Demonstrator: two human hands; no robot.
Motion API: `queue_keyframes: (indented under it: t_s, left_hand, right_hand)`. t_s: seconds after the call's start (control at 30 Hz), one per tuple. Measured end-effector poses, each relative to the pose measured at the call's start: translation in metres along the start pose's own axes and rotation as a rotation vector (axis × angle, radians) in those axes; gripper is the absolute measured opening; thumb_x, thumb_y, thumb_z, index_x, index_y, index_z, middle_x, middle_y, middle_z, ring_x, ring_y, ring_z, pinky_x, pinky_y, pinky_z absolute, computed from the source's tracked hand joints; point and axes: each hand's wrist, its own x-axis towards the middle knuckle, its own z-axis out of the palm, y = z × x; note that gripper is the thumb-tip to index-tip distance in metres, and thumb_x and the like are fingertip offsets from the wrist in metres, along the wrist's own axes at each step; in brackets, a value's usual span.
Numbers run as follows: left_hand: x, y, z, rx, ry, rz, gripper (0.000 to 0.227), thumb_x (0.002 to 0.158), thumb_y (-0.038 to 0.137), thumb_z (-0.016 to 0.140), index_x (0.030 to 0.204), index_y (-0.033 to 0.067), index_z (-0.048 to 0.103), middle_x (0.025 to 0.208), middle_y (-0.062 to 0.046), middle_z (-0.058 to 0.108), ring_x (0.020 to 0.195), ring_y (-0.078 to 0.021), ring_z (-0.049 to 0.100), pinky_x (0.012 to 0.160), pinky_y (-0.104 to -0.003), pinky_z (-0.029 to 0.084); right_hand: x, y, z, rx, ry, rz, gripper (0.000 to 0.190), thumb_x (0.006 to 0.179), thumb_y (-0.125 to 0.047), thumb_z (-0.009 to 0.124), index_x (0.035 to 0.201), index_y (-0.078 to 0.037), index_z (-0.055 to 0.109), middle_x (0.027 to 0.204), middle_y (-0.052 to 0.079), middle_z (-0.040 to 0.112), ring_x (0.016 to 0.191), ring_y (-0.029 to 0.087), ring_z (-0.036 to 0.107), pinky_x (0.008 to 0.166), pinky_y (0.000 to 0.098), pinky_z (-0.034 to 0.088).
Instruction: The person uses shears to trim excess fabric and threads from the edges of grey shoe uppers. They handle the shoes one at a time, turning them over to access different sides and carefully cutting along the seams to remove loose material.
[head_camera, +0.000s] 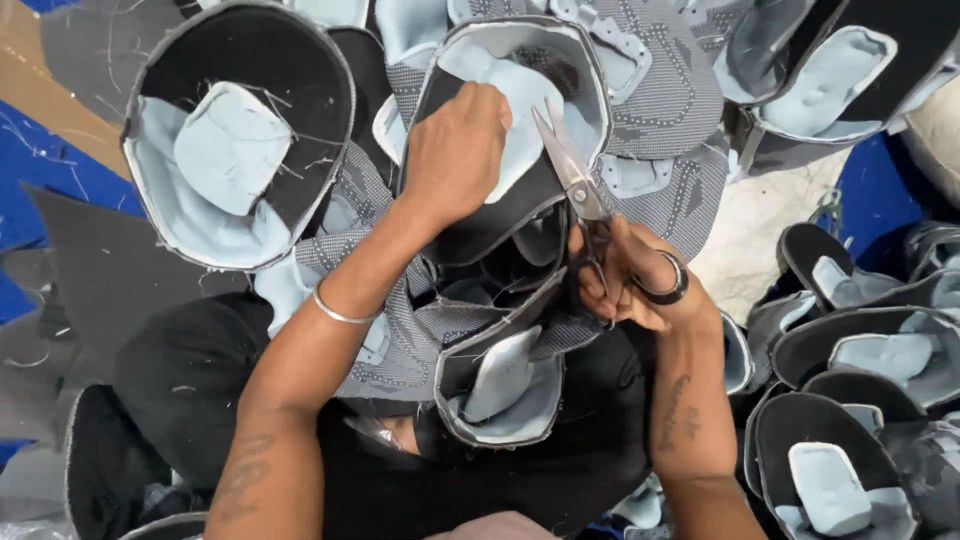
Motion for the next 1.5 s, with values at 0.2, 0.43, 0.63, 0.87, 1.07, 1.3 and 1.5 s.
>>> queue_keyframes:
  t_s: [0.2,0.43,0.63,0.87,1.07,1.3,1.5]
  left_hand:
    - [0.001,-0.004,0.001,-0.077,-0.028,-0.109,0.011,0.102,0.013,0.057,0.107,0.0032,0.054,0.103,-0.017,0.065,0.085,-0.0409,0.065,0.073,-0.054,0.048]
    - [-0.002,-0.003,0.002,-0.091,-0.01,-0.057,0.011,0.103,0.014,0.056,0.106,0.0039,0.054,0.104,-0.015,0.065,0.093,-0.0379,0.066,0.077,-0.052,0.05]
    - [0.001,0.0,0.001,-0.037,-0.009,-0.015,0.011,0.104,0.015,0.058,0.104,0.0039,0.055,0.101,-0.016,0.063,0.093,-0.0386,0.065,0.076,-0.051,0.05]
    - [0.007,0.006,-0.013,-0.19,0.07,-0.008,0.019,0.102,0.005,0.061,0.12,0.0034,0.057,0.104,-0.016,0.058,0.087,-0.037,0.065,0.075,-0.048,0.052]
    - [0.003,0.002,-0.005,0.004,0.048,0.067,0.01,0.1,0.004,0.067,0.106,0.0074,0.06,0.1,-0.011,0.055,0.083,-0.0344,0.067,0.068,-0.047,0.051]
    - [0.005,0.009,-0.013,-0.142,0.095,0.111,0.005,0.103,0.004,0.067,0.107,0.0046,0.063,0.1,-0.012,0.057,0.083,-0.0349,0.063,0.07,-0.044,0.049]
    - [0.009,0.012,-0.019,-0.325,0.017,0.009,0.004,0.104,0.004,0.066,0.104,0.0003,0.065,0.091,-0.012,0.055,0.072,-0.0238,0.055,0.066,-0.034,0.042]
  right_hand:
    - [-0.004,-0.004,-0.004,-0.032,-0.076,0.115,0.052,0.109,-0.041,0.043,0.124,0.008,0.051,0.067,0.012,0.053,0.052,0.019,0.049,0.044,0.0266,0.036]
    - [0.007,-0.006,-0.008,0.083,-0.167,0.159,0.053,0.11,-0.043,0.04,0.124,0.007,0.052,0.068,0.012,0.055,0.049,0.017,0.05,0.042,0.0276,0.039]
    - [0.008,0.003,-0.019,-0.024,-0.081,0.073,0.042,0.115,-0.035,0.054,0.118,0.007,0.053,0.068,0.006,0.048,0.048,0.013,0.044,0.041,0.0248,0.033]
    - [0.007,-0.006,-0.009,0.086,-0.119,0.1,0.05,0.106,-0.045,0.053,0.115,0.004,0.055,0.069,0.011,0.054,0.051,0.019,0.052,0.046,0.0304,0.042]
    - [0.013,-0.007,-0.004,0.102,-0.068,0.13,0.05,0.103,-0.048,0.053,0.113,0.001,0.055,0.066,0.009,0.054,0.048,0.018,0.051,0.042,0.0283,0.039]
    - [0.012,-0.011,0.013,-0.154,-0.029,-0.008,0.036,0.102,-0.032,0.064,0.107,0.003,0.055,0.062,0.004,0.049,0.043,0.011,0.045,0.037,0.0235,0.03]
    - [0.009,-0.015,0.012,-0.001,-0.064,0.01,0.04,0.101,-0.038,0.059,0.107,0.001,0.057,0.061,0.003,0.052,0.045,0.011,0.049,0.043,0.0241,0.037]
